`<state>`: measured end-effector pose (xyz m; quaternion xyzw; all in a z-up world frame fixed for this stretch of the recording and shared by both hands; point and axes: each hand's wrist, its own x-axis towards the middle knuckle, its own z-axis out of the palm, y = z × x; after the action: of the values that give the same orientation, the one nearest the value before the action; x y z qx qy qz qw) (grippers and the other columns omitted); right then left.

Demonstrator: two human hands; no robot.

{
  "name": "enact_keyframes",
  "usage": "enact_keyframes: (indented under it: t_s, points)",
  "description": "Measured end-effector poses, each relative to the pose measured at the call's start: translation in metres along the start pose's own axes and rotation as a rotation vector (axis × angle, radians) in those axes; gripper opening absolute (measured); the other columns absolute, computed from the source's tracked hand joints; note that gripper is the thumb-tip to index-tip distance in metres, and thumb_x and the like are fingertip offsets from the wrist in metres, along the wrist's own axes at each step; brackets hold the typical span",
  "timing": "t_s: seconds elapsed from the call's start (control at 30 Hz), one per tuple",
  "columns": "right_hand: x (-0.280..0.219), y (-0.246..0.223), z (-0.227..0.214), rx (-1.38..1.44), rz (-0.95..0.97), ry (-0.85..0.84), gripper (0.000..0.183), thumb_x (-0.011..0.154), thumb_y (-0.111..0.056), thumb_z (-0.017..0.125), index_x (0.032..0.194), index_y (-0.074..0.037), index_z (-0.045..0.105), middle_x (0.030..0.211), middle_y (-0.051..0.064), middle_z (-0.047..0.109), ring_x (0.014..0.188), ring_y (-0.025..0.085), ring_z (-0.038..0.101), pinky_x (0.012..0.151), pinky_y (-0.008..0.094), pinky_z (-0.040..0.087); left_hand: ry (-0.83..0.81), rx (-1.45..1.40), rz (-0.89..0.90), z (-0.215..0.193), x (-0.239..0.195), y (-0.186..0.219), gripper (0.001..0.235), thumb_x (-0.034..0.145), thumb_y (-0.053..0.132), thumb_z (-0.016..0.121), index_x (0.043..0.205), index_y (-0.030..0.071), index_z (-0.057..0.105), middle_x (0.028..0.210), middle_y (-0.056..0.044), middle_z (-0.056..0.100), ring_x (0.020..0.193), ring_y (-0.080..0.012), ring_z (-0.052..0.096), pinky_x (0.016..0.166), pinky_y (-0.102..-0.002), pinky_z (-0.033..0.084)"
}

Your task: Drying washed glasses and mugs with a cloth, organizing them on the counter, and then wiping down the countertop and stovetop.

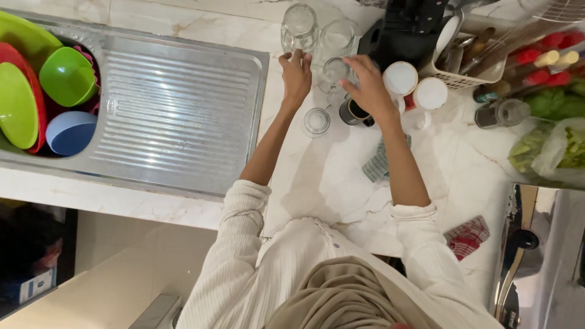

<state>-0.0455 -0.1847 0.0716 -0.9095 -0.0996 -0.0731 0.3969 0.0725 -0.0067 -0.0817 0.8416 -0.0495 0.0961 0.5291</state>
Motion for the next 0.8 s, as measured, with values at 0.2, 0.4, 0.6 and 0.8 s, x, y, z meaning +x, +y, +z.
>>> enact_keyframes:
  t_s: [0.2,0.4,0.6,0.8]
  points:
    - [-0.036,-0.051,0.021,0.039,0.111,-0.126,0.053,0.095,-0.021,0.077,0.143,-0.007,0.058,0.138,0.014,0.058,0.126,0.032,0.06,0.103,0.039,0.05,0.046,-0.026,-0.101,-0.002,0.0,0.022,0.024,0.101,0.034,0.061,0.107,0.011,0.067,0.136,-0.032,0.043,0.099,-0.0464,0.066,0.085,-0.051,0.055]
    - [-0.05,-0.056,0.048,-0.157,0.015,-0.289,0.088,0.068,-0.024,0.093,0.145,-0.015,0.05,0.148,0.017,0.045,0.132,0.04,0.046,0.107,0.048,0.041,0.142,0.116,0.116,0.01,0.003,-0.008,0.017,0.103,0.031,0.068,0.105,0.015,0.072,0.147,-0.039,0.031,0.107,-0.0526,0.061,0.084,-0.051,0.053]
    - [-0.049,-0.029,0.071,-0.236,-0.11,-0.286,0.101,0.061,-0.008,0.09,0.151,-0.019,0.047,0.151,0.016,0.047,0.136,0.04,0.045,0.109,0.046,0.044,-0.02,-0.136,-0.051,-0.013,0.01,0.025,0.021,0.097,0.028,0.064,0.103,0.008,0.068,0.155,-0.038,0.027,0.076,-0.0333,0.071,0.081,-0.046,0.058]
    - [-0.04,-0.035,0.087,-0.239,-0.035,-0.35,0.088,0.067,-0.018,0.091,0.145,-0.013,0.05,0.129,0.016,0.058,0.121,0.036,0.055,0.099,0.047,0.048,-0.012,-0.075,0.215,-0.008,0.021,-0.021,0.018,0.105,0.025,0.064,0.103,0.007,0.068,0.088,-0.024,0.06,0.114,-0.0367,0.064,0.089,-0.047,0.047]
